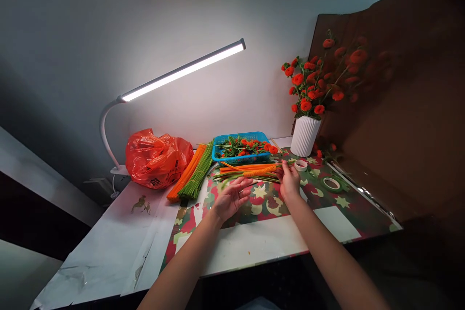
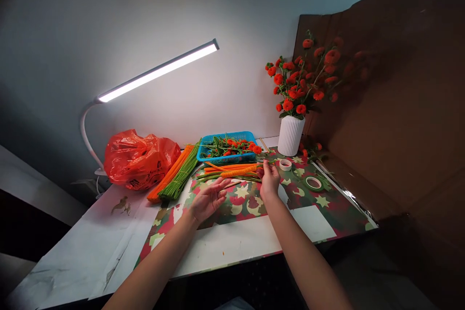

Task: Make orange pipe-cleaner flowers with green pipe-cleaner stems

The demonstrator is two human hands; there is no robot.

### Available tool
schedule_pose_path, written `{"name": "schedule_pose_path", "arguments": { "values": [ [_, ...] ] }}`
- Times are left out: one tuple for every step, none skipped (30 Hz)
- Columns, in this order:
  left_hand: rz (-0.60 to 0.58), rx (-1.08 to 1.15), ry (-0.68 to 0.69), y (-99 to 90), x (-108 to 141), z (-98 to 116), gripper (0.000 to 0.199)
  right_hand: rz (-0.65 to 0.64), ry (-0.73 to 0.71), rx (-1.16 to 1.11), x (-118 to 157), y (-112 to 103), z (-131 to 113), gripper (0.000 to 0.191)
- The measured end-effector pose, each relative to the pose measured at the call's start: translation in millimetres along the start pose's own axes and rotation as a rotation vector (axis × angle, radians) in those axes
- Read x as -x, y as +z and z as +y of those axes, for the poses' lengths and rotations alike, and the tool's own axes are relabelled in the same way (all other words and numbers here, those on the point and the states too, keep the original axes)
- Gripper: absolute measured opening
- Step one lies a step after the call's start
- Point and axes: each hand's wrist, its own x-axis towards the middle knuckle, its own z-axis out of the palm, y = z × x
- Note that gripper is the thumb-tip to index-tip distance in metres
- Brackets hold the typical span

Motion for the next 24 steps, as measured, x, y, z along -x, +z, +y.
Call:
{"name": "schedule_pose_path", "arguments": {
  "values": [
    [0.015,-0.007,0.070,-0.1,0.0,0.9,0.045,0.014,-0.011,-0.001,-3.4,-2.2,-0.8,0.035],
    [0.034,-0.019,0.141,-0.2,-0.5,1.2,0.050,0.010,-0.018,0.004,-5.2,-3.8,-0.6,0.034],
    [0.058,-0.033,0.203,-0.5,-1.5,0.9,0.053,-0.004,-0.023,0.011,-5.3,-4.7,0.4,0.033],
    [0.091,-0.041,0.252,-0.9,-3.0,0.2,0.052,-0.028,-0.023,0.017,-4.1,-4.9,1.9,0.033],
    [0.130,-0.043,0.290,-1.7,-4.8,-0.6,0.049,-0.053,-0.018,0.020,-2.0,-4.6,3.7,0.033],
    [0.171,-0.041,0.326,-2.9,-6.7,-1.4,0.045,-0.084,-0.007,0.018,0.5,-3.7,5.4,0.033],
    [0.206,-0.039,0.358,-4.4,-8.8,-2.0,0.041,-0.120,0.010,0.011,3.0,-2.6,6.9,0.033],
    [0.230,-0.044,0.390,-6.1,-10.6,-2.3,0.037,-0.157,0.034,0.000,5.4,-1.4,7.9,0.033],
    [0.245,-0.054,0.421,-7.9,-12.2,-2.2,0.035,-0.196,0.065,-0.012,7.3,-0.1,8.7,0.033],
    [0.255,-0.069,0.449,-9.5,-13.5,-2.0,0.033,-0.237,0.101,-0.022,8.9,0.9,9.1,0.034],
    [0.263,-0.082,0.477,-10.9,-14.4,-1.6,0.031,-0.276,0.138,-0.027,10.2,1.9,9.5,0.035],
    [0.272,-0.090,0.499,-11.9,-15.0,-1.1,0.030,-0.315,0.172,-0.024,11.3,2.6,9.8,0.036],
    [0.280,-0.093,0.515,-12.6,-15.1,-0.4,0.028,-0.351,0.202,-0.013,12.3,3.1,10.2,0.037],
    [0.287,-0.096,0.526,-12.8,-15.0,0.3,0.028,-0.383,0.226,0.003,13.4,3.5,10.6,0.037],
    [0.294,-0.098,0.529,-12.7,-14.6,1.2,0.027,-0.406,0.243,0.020,14.5,3.7,11.1,0.036],
    [0.299,-0.095,0.528,-12.4,-14.0,2.1,0.027,-0.423,0.255,0.033,15.8,3.8,11.5,0.034],
    [0.303,-0.084,0.525,-11.9,-13.3,3.3,0.026,-0.436,0.266,0.042,17.2,3.8,12.0,0.033],
    [0.307,-0.066,0.524,-11.4,-12.6,4.5,0.025,-0.449,0.277,0.046,18.5,3.8,12.4,0.033],
    [0.312,-0.039,0.521,-10.9,-11.9,5.8,0.024,-0.461,0.289,0.048,19.8,3.6,12.7,0.033],
    [0.317,-0.007,0.516,-10.4,-11.3,7.0,0.023,-0.475,0.302,0.052,20.8,3.4,13.1,0.033],
    [0.320,0.025,0.512,-10.2,-10.7,8.2,0.021,-0.492,0.313,0.058,21.6,3.1,13.6,0.033],
    [0.323,0.053,0.508,-10.0,-10.3,9.1,0.020,-0.506,0.321,0.065,22.2,2.8,14.0,0.033],
    [0.325,0.073,0.503,-10.1,-10.0,9.7,0.019,-0.512,0.324,0.071,22.5,2.5,14.5,0.033],
    [0.325,0.085,0.497,-10.3,-9.8,10.1,0.017,-0.515,0.322,0.076,22.6,2.1,14.9,0.033]
  ]
}}
